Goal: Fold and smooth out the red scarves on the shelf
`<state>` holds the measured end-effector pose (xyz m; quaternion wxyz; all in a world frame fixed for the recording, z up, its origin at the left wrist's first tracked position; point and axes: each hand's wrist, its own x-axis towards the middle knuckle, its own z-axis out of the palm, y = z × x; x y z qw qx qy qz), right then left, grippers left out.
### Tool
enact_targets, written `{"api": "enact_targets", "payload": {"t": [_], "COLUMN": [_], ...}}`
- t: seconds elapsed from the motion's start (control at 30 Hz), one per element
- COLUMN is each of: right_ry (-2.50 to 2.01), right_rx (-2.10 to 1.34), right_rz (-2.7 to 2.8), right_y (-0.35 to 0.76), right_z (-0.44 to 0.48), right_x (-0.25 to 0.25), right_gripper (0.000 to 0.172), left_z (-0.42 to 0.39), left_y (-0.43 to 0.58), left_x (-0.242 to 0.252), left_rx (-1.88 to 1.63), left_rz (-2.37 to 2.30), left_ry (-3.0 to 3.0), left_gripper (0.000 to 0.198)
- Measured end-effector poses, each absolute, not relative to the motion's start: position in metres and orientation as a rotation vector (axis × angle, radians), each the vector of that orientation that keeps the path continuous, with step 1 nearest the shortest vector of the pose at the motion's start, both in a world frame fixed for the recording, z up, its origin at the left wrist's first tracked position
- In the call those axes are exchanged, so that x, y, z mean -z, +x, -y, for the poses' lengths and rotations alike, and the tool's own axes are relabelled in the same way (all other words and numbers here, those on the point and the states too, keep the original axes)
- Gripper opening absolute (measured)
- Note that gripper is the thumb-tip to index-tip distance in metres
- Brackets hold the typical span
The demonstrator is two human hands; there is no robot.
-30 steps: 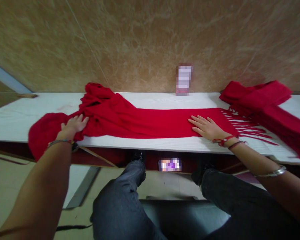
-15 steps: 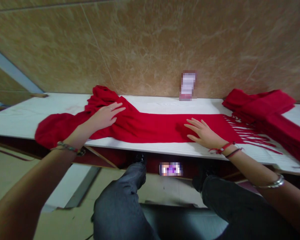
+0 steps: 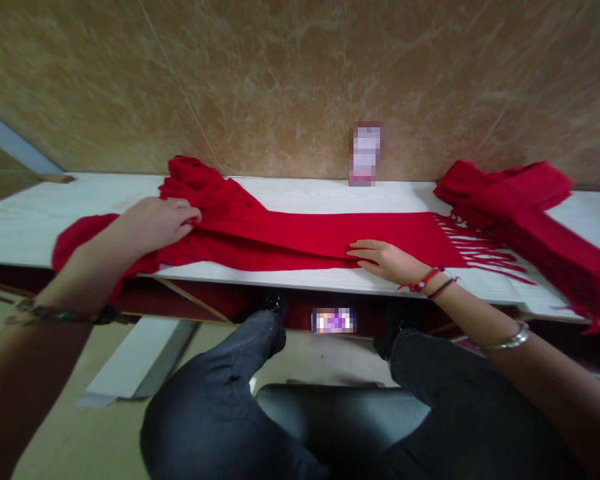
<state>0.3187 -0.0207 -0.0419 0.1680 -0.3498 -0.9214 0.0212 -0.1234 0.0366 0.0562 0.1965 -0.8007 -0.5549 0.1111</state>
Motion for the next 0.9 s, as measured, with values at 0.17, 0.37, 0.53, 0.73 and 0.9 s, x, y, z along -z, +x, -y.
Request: {"api": "enact_targets", "payload": {"t": [0.17,0.37,0.53,0.73,0.9], "right_ry": [-0.963,-0.972,-0.965,-0.939,-0.937], "right_rx": [-0.036,0.011,-0.020,-0.055,-0.077], "right_rz": [2.649,2.659,2.672,2.706,2.705], "right_y": [0.318,0.320,0.321,0.321,0.321], "right_z": [0.022,0.025,0.025,0.025,0.025], "right_x": [0.043,0.047,0.050,0.051,0.051], "right_gripper": [0.035,0.034,0.035,0.036,0.036], "left_z": [-0.001,0.023,0.031,0.026,0.018], "left_y": [-0.086,-0.033,-0.001,0.045,0.065], "left_x": [-0.031,-0.002,0.010,0.026,0.029], "left_rx": [-0.772,-0.313,-0.053,0.077,-0.177], "left_rz": [1.694,1.711,1.626,1.422,1.480], "left_ry": [-2.060,-2.017,-2.290,-2.749,-2.935], "left_gripper": [0.028,0.034,0.042,0.046,0.050]}}
